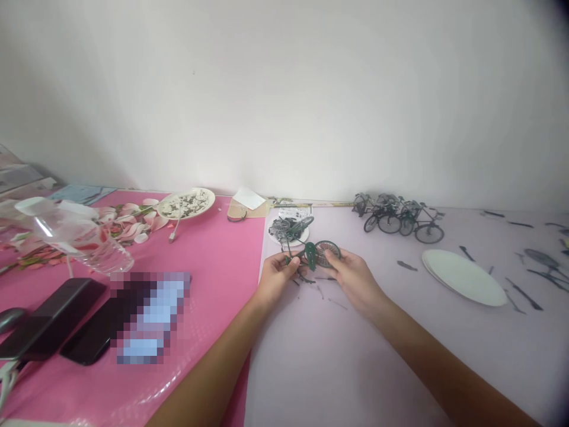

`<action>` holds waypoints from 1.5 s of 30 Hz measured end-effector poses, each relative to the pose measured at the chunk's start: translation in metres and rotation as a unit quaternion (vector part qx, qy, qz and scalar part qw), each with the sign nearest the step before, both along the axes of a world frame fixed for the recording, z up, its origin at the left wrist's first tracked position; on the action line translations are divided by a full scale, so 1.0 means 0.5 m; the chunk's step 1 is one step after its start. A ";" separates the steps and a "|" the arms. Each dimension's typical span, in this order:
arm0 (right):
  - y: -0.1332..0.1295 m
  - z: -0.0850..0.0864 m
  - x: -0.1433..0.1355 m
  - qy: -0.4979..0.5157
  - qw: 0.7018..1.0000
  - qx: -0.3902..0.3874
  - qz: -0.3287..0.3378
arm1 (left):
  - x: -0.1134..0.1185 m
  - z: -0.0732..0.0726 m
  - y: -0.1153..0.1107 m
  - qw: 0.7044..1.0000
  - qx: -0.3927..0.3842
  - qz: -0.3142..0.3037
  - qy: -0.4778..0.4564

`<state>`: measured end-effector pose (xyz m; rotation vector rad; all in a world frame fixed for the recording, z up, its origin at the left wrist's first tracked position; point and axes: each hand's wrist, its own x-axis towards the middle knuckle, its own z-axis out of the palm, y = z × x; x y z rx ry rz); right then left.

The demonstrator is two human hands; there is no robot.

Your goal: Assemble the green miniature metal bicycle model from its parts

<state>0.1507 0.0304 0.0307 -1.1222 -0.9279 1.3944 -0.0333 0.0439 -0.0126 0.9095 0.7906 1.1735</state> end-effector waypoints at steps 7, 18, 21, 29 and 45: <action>-0.012 -0.010 -0.002 0.000 0.999 0.017 -0.036 | 0.002 0.004 -0.005 0.999 0.010 -0.038 0.028; -0.016 -0.017 -0.017 -0.042 0.998 0.014 -0.052 | 0.002 0.018 -0.008 0.998 0.000 -0.046 0.051; -0.015 -0.013 -0.017 -0.016 0.999 0.006 -0.047 | 0.002 0.020 -0.008 0.998 -0.002 -0.043 0.052; -0.028 0.007 -0.020 -0.025 1.000 -0.007 -0.011 | 0.004 0.013 -0.004 0.997 0.014 -0.045 0.058; -0.034 -0.005 -0.001 -0.079 0.996 0.010 0.041 | 0.007 0.010 -0.002 0.994 0.016 -0.058 0.087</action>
